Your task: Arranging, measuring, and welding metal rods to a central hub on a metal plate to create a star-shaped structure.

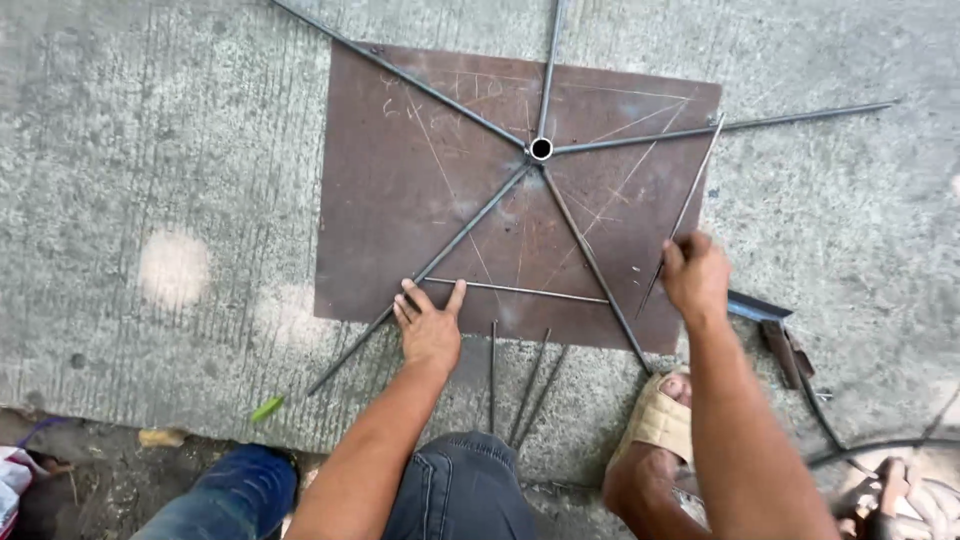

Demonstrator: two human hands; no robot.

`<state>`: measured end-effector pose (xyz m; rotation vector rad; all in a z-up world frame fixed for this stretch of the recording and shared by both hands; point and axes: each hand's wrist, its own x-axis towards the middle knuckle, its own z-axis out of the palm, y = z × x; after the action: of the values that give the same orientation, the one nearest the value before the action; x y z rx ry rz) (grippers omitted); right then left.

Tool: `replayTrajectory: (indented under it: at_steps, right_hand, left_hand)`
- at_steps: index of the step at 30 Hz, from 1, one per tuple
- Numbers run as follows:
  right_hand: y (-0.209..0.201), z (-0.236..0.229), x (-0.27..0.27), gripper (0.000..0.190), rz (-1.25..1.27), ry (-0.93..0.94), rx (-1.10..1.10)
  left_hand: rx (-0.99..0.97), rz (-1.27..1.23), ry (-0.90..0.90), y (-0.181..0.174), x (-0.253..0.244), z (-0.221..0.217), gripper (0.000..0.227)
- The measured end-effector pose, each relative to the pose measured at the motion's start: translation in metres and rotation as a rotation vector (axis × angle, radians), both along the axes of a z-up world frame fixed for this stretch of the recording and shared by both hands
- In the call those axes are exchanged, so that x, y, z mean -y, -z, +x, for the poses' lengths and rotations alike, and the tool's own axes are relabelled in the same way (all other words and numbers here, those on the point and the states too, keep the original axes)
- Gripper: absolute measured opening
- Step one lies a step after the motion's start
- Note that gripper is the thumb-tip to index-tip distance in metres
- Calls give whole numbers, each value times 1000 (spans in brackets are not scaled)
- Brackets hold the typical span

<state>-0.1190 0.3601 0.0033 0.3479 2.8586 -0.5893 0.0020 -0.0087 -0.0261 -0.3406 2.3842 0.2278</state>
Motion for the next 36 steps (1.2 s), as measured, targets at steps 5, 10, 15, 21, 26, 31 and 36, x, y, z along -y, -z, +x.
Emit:
replayTrajectory:
  at_steps: [5,10,15,21,26,31,36]
  right_hand:
    - [-9,118,45,29,-97,123,15]
    - [38,237,95,31,-93,381,402]
    - [68,274,97,25,-37,353,501]
    - [74,249,77,29,14,250,676]
    - [95,252,71,30,-43,200,653]
    - [90,247,78,32,29,222,717]
    - [62,236,93,33,15,265,760]
  left_hand:
    - [-15,7,-5,-1,-2,0,62]
    - [55,-1,53,7,3,3,78]
    - [48,6,63,11,3,3,78]
    - [14,-7,57,23,-1,6,75]
    - [-52,-2,0,41,1,9,73]
    - [54,29,42,14,2,1,77]
    - [69,32,68,7,5,-1,82]
